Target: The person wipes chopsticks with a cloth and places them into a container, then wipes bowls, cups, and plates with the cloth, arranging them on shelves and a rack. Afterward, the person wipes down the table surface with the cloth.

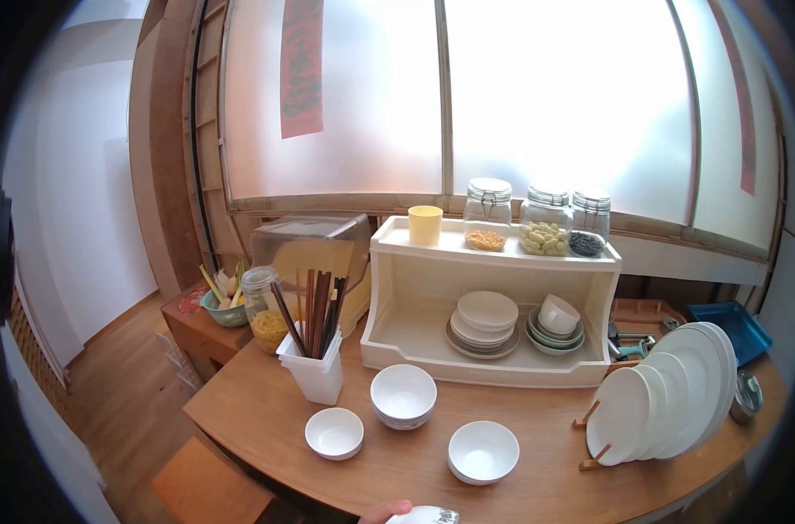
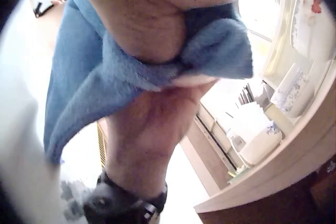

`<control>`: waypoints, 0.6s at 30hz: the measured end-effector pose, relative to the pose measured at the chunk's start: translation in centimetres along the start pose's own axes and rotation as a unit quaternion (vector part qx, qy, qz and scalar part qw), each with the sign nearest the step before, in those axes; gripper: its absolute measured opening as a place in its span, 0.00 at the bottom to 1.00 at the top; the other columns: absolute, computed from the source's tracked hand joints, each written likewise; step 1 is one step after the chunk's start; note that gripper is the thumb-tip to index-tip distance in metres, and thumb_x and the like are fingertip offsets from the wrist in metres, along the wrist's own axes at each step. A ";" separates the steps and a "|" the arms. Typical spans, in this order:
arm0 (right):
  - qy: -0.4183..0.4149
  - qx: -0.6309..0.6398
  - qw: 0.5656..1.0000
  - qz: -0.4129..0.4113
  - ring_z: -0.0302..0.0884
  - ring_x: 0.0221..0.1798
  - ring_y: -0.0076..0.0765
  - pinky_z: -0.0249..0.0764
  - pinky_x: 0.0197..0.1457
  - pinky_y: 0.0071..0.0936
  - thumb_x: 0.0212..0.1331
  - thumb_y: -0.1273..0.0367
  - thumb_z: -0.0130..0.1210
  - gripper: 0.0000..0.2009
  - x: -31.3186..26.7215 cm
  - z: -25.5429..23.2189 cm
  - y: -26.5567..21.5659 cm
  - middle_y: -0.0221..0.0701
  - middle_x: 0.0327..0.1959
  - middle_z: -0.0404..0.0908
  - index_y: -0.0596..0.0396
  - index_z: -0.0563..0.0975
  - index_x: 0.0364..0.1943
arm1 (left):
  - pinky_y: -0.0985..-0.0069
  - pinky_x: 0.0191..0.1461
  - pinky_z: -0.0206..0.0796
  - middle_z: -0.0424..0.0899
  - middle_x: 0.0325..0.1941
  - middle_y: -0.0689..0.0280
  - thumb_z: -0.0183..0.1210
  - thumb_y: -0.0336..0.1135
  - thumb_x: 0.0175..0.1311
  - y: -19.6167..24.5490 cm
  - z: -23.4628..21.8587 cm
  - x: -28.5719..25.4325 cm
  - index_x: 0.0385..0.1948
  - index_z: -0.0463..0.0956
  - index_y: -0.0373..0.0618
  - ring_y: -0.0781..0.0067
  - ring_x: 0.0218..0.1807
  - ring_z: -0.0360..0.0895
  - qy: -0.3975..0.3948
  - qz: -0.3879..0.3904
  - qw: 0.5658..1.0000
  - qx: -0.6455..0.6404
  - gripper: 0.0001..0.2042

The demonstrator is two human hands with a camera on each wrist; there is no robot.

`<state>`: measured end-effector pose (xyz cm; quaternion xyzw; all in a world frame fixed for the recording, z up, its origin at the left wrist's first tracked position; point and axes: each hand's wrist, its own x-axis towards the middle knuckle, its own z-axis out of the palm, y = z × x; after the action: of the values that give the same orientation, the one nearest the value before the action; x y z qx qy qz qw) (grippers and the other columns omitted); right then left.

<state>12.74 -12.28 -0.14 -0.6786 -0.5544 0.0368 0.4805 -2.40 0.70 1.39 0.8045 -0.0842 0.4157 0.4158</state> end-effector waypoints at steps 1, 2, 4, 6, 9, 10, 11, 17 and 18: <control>-0.002 0.014 1.000 0.004 0.72 0.56 0.40 0.68 0.58 0.34 0.52 0.71 0.62 0.24 -0.2 0.0 0.3 0.38 0.52 0.75 0.57 0.70 0.56 | 0.51 0.62 0.58 0.62 0.62 0.39 0.71 0.54 0.46 -0.2 -0.4 0.6 0.59 0.66 0.46 0.40 0.63 0.63 -0.003 0.002 1.000 -0.002 0.38; -0.005 0.030 1.000 0.008 0.72 0.56 0.40 0.68 0.59 0.34 0.52 0.71 0.62 0.25 -0.5 0.1 0.4 0.38 0.52 0.75 0.57 0.70 0.56 | 0.51 0.61 0.59 0.62 0.61 0.38 0.71 0.53 0.46 -0.4 -1.1 1.6 0.59 0.66 0.45 0.39 0.62 0.63 -0.059 0.010 0.998 0.010 0.39; -0.014 0.059 0.998 0.014 0.72 0.56 0.40 0.68 0.59 0.34 0.52 0.70 0.62 0.25 -1.1 0.0 0.7 0.37 0.53 0.75 0.57 0.70 0.56 | 0.51 0.60 0.60 0.62 0.61 0.38 0.71 0.53 0.46 -0.6 -1.8 2.7 0.59 0.66 0.44 0.38 0.62 0.63 -0.114 0.020 0.993 0.022 0.39; -0.024 0.089 0.996 0.016 0.72 0.57 0.40 0.68 0.59 0.34 0.51 0.70 0.63 0.26 -1.4 0.0 0.9 0.37 0.53 0.75 0.57 0.70 0.56 | 0.52 0.59 0.61 0.63 0.61 0.38 0.71 0.51 0.47 -0.8 -2.4 3.2 0.58 0.66 0.42 0.38 0.60 0.65 -0.134 -0.008 0.990 -0.051 0.37; -0.040 0.136 0.990 0.022 0.72 0.57 0.39 0.67 0.60 0.34 0.51 0.69 0.63 0.26 -1.9 0.0 1.2 0.36 0.54 0.75 0.57 0.70 0.57 | 0.75 0.55 0.68 0.78 0.43 0.52 0.56 0.30 0.61 -4.9 -1.9 1.6 0.47 0.74 0.43 0.69 0.48 0.77 0.053 -0.370 0.914 -0.155 0.13; -0.046 0.151 0.987 0.023 0.72 0.58 0.39 0.67 0.60 0.34 0.51 0.69 0.64 0.27 -2.0 0.0 1.3 0.36 0.54 0.75 0.57 0.70 0.57 | 0.75 0.55 0.68 0.78 0.43 0.52 0.56 0.30 0.61 -4.6 -2.2 1.7 0.47 0.74 0.43 0.69 0.48 0.77 0.055 -0.370 0.915 -0.154 0.13; -0.052 0.167 0.984 0.025 0.72 0.58 0.39 0.67 0.60 0.34 0.51 0.69 0.64 0.27 -2.1 -0.1 1.5 0.36 0.54 0.75 0.57 0.70 0.57 | 0.71 0.56 0.66 0.75 0.46 0.49 0.59 0.33 0.59 -4.1 -2.4 1.7 0.49 0.73 0.43 0.63 0.51 0.75 0.057 -0.288 0.947 -0.132 0.16; -0.075 0.258 0.962 0.046 0.71 0.59 0.39 0.66 0.61 0.34 0.49 0.68 0.65 0.28 -3.5 -0.9 2.1 0.35 0.56 0.75 0.56 0.70 0.58 | 0.54 0.59 0.61 0.63 0.61 0.38 0.69 0.44 0.50 0.3 -2.1 3.6 0.55 0.67 0.41 0.40 0.59 0.67 -0.033 0.073 0.996 -0.044 0.32; -0.080 0.273 0.957 0.048 0.71 0.59 0.39 0.66 0.61 0.34 0.49 0.68 0.65 0.29 -3.6 -1.4 2.2 0.35 0.56 0.75 0.56 0.70 0.58 | 0.55 0.59 0.61 0.63 0.61 0.38 0.68 0.44 0.50 0.4 -1.5 3.5 0.55 0.67 0.41 0.40 0.58 0.67 -0.045 0.071 0.996 -0.033 0.32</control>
<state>13.80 -15.77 -2.64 -0.5423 -0.5266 0.2641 0.5990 -1.27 2.32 4.68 0.8002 -0.1740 0.4044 0.4072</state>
